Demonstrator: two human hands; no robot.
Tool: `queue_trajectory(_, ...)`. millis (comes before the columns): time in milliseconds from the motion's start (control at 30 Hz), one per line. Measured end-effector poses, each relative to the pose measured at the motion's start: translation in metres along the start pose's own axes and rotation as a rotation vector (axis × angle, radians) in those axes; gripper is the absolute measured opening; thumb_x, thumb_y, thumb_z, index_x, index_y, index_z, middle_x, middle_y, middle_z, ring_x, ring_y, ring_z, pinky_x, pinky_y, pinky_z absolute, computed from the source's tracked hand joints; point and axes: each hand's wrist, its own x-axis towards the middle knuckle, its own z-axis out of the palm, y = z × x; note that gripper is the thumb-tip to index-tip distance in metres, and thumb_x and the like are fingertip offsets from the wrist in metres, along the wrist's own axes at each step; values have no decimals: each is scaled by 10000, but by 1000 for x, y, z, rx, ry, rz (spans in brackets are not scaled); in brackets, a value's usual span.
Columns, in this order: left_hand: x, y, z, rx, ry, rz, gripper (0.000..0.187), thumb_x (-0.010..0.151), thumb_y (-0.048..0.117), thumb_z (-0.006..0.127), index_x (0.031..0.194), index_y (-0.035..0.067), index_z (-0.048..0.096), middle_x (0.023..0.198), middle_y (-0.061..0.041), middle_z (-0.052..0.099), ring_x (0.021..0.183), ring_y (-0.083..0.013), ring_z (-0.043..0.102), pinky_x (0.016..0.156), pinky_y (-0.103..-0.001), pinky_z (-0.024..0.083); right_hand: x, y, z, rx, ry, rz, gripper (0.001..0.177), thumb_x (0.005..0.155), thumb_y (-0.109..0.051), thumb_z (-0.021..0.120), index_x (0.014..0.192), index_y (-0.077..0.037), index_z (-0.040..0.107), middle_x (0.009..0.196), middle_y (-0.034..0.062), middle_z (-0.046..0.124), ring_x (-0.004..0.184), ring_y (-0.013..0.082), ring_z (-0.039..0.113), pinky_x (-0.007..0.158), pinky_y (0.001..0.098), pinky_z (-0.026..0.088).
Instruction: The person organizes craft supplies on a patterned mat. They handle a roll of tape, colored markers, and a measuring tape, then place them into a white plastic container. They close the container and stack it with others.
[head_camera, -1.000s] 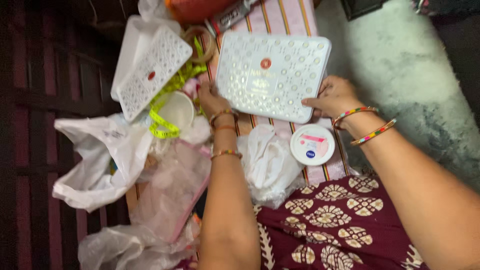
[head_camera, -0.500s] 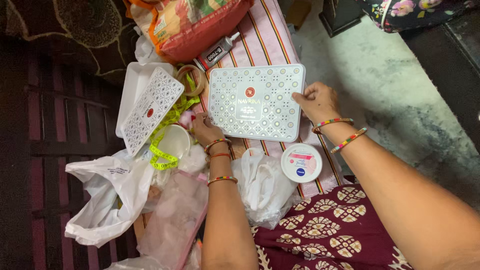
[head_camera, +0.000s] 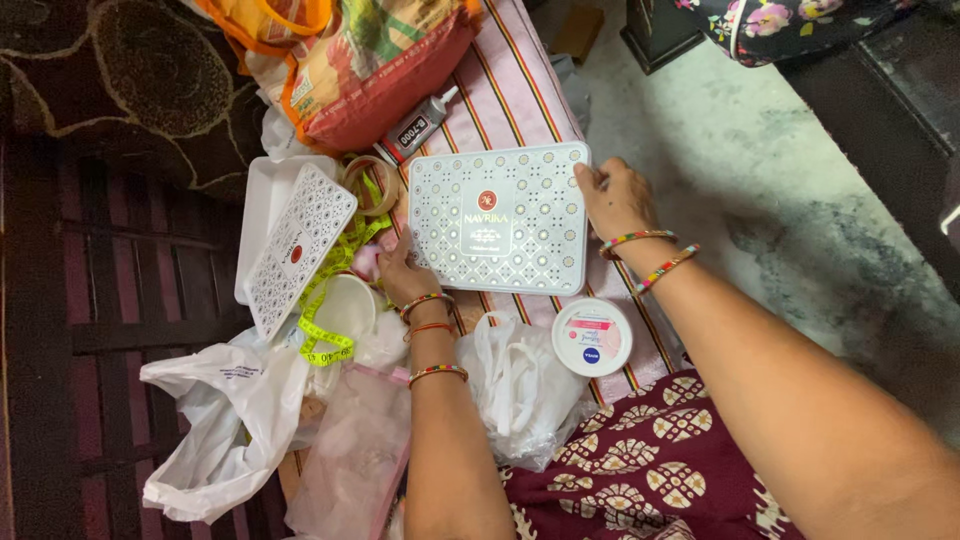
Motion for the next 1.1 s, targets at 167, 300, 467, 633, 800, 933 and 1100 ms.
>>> queue_trajectory(167, -1, -2, -1, -19, 13, 26, 639, 767, -200, 598, 1234, 201, 767, 929, -121, 588, 872, -286, 642, 873, -392, 542, 20, 6, 18, -44, 187, -246, 404, 1012, -382, 621, 894, 4, 610, 813, 211, 698, 806, 430, 681, 761, 537, 519)
queue_trajectory(300, -1, -1, 2, -44, 16, 13, 591, 809, -181, 612, 1232, 202, 766, 919, -117, 575, 849, -282, 631, 864, -389, 543, 28, 11, 20, -60, 132, -213, 367, 1048, -341, 585, 936, 8, 602, 841, 257, 678, 833, 464, 659, 766, 552, 508)
queue_trajectory(467, 0, -2, -1, -64, 25, 17, 623, 777, -197, 604, 1225, 202, 770, 903, -120, 571, 854, -285, 629, 877, -391, 535, 25, 7, 19, -35, 85, -174, 343, 1045, -338, 573, 950, -9, 604, 845, 255, 680, 827, 454, 666, 761, 538, 516)
queue_trajectory(633, -5, 1, 2, -98, 23, -27, 564, 857, -164, 574, 1238, 204, 769, 937, -148, 568, 858, -310, 630, 870, -400, 539, 27, 5, 11, -55, 67, -166, 357, 1025, -342, 597, 914, -2, 607, 856, 239, 695, 842, 433, 678, 779, 525, 523)
queue_trajectory(800, -9, -15, 10, -18, 53, 53, 363, 938, -3, 540, 1230, 99, 728, 1088, -209, 647, 985, -382, 643, 887, -453, 524, 33, 15, 15, -95, 78, -157, 359, 1030, -344, 610, 925, -1, 609, 880, 236, 701, 850, 436, 676, 770, 525, 517)
queue_trajectory(933, -3, -31, 23, -36, 55, -107, 407, 1013, 313, 568, 1252, -5, 653, 1100, -269, 690, 944, -420, 662, 854, -487, 523, 45, 37, 22, -73, 69, -229, 361, 1054, -340, 623, 946, 4, 624, 902, 237, 702, 849, 430, 682, 765, 516, 527)
queue_trajectory(1100, 14, -68, 7, -527, -306, -540, 318, 934, 279, 656, 1144, 42, 690, 971, -96, 696, 855, -252, 672, 745, -425, 594, 65, 68, 29, 41, 30, -223, 315, 1079, -314, 658, 982, -15, 640, 918, 211, 691, 808, 378, 696, 746, 498, 542)
